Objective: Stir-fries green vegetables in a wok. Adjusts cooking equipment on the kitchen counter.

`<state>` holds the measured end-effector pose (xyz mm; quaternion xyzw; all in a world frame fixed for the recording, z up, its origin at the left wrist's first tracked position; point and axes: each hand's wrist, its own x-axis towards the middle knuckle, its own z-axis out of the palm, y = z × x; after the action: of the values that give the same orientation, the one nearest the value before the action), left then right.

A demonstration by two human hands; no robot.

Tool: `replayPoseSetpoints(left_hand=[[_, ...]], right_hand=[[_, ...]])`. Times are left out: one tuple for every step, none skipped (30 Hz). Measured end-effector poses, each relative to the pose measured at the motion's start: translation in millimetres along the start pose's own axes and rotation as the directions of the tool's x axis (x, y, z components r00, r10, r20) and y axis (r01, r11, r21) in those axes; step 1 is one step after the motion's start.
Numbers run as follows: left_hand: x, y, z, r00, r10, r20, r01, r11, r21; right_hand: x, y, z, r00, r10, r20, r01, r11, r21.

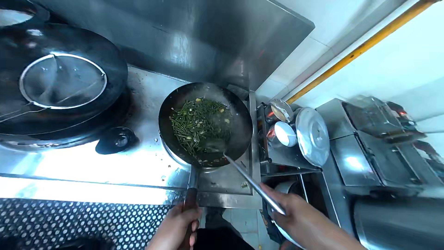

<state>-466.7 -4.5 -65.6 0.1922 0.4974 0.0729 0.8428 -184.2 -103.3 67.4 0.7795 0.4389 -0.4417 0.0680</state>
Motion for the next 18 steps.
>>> replayPoseSetpoints(left_hand=[[1,-1,0,1.000,-0.001,0.004,0.001,1.000,0.003],[1,0,0,1.000,0.001,0.006,-0.001,1.000,0.004],[0,0,1,1.000,0.003,0.006,-0.003,1.000,0.006],[-4,1,2,1.000,0.004,0.004,-0.004,1.000,0.011],[-9,2,6,1.000,0.005,0.002,-0.005,1.000,0.017],[-14,2,9,1.000,0.003,0.007,-0.003,1.000,0.028],[-17,2,11,1.000,-0.001,0.015,0.000,0.999,0.042],[-16,1,11,1.000,-0.004,0.019,0.003,0.999,0.051],[-10,-1,8,1.000,-0.003,0.021,0.001,0.998,0.055],[-3,-2,5,1.000,0.007,0.013,-0.008,0.999,0.053],[3,-3,2,1.000,0.019,0.000,-0.019,0.999,0.041],[3,-3,1,0.999,0.032,-0.008,-0.032,0.999,0.027],[0,0,3,0.999,0.037,-0.002,-0.037,0.999,0.027],[-5,0,7,1.000,0.030,0.006,-0.030,0.999,0.035],[-9,-2,10,1.000,0.017,0.013,-0.018,0.999,0.043],[-10,-3,11,1.000,0.011,0.015,-0.012,0.999,0.053],[-8,-3,11,1.000,0.013,0.011,-0.014,0.998,0.065],[-6,-3,10,1.000,0.018,0.004,-0.019,0.997,0.071]], right_hand=[[11,-3,5,1.000,0.025,0.019,-0.023,0.998,-0.064],[26,-8,9,0.998,0.059,0.022,-0.055,0.989,-0.135],[43,-13,13,0.996,0.092,0.005,-0.089,0.978,-0.190],[62,-16,16,0.992,0.119,-0.027,-0.122,0.967,-0.225],[79,-19,18,0.988,0.140,-0.068,-0.152,0.958,-0.241],[94,-21,18,0.982,0.153,-0.106,-0.176,0.953,-0.249],[105,-23,19,0.978,0.155,-0.139,-0.186,0.950,-0.251],[110,-24,18,0.976,0.148,-0.158,-0.184,0.953,-0.240],[111,-25,15,0.976,0.133,-0.170,-0.167,0.965,-0.201],[107,-24,9,0.978,0.110,-0.177,-0.135,0.982,-0.135],[100,-22,2,0.979,0.080,-0.186,-0.092,0.994,-0.056],[93,-19,-6,0.976,0.057,-0.211,-0.054,0.998,0.018],[88,-16,-16,0.967,0.036,-0.251,-0.015,0.996,0.085],[87,-14,-26,0.957,0.026,-0.288,0.015,0.990,0.139],[89,-14,-37,0.951,0.028,-0.307,0.029,0.984,0.178],[98,-16,-49,0.946,0.030,-0.324,0.035,0.980,0.193],[112,-17,-60,0.937,0.032,-0.349,0.042,0.978,0.203],[130,-17,-68,0.926,0.030,-0.376,0.056,0.975,0.216]])
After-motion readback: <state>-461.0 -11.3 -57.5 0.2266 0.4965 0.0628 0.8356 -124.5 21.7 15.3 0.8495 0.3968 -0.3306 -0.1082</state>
